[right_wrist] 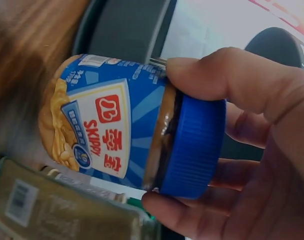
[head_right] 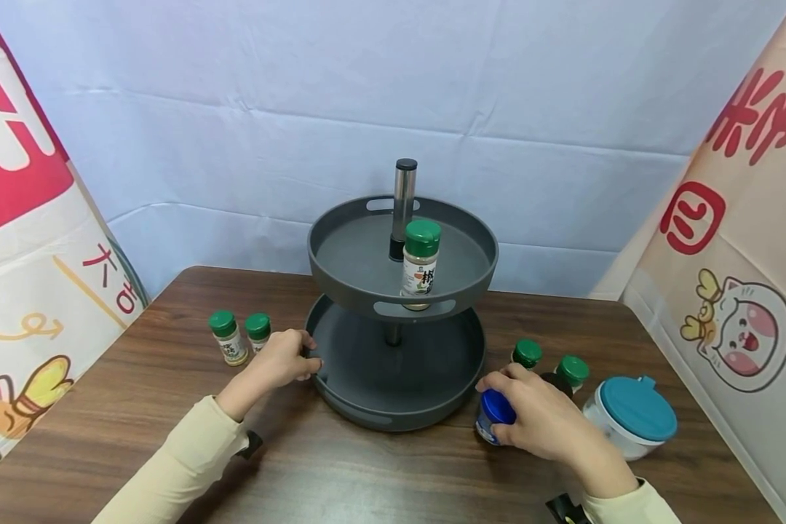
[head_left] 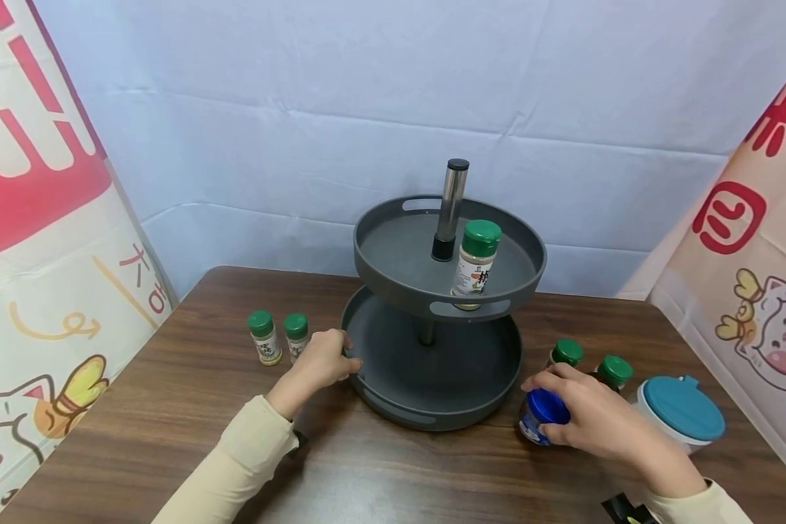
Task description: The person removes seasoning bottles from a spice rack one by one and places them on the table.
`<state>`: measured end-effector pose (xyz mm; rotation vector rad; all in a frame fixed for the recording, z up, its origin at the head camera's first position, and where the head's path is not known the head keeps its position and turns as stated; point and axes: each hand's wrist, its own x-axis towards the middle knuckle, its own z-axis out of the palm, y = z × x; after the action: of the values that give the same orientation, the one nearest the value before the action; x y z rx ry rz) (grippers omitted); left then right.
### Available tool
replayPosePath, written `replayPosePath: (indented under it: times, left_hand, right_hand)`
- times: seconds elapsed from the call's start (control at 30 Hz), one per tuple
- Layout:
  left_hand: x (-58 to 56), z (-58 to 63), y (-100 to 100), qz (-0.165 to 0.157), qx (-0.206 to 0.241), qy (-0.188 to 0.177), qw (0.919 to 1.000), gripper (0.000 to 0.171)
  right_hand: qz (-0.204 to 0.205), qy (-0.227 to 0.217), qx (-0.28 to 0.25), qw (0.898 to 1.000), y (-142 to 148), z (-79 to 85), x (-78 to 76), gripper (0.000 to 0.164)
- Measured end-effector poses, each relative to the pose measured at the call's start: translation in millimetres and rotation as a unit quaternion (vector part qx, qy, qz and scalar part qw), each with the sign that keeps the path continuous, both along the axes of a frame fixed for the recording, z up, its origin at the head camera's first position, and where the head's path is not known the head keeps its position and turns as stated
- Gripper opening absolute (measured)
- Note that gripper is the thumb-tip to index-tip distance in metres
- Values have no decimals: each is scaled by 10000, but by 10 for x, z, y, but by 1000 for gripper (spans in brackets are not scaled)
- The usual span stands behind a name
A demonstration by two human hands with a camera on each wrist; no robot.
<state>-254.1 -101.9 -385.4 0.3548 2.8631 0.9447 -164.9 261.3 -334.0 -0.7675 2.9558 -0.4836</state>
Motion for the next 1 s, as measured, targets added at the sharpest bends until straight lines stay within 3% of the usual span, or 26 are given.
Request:
replayPosePath:
  times: [0.2, 0.47, 0.57, 0.8, 1.0]
  left_hand:
    - [-3, 11, -1, 23, -33, 31, 10000, 33]
    - [-9, -7, 4, 30, -21, 27, 10000, 31]
    - [-8, -16, 3, 31, -37, 44, 10000, 31]
    - [-4, -26, 3, 14, -34, 57, 10000, 32]
    - [-3, -21, 1, 20, -10, 59, 10000, 32]
  right_hand:
    - [4, -294, -47, 9996, 60, -80, 46, 44]
    - [283, -193, -100, 9994, 104, -180, 122, 42]
    - [229, -269, -69, 9994, 101, -207, 133, 43]
    - [-114, 42, 239, 9996, 122, -236, 138, 45]
    - [-73, 105, 275, 9995, 125, -245, 123, 45]
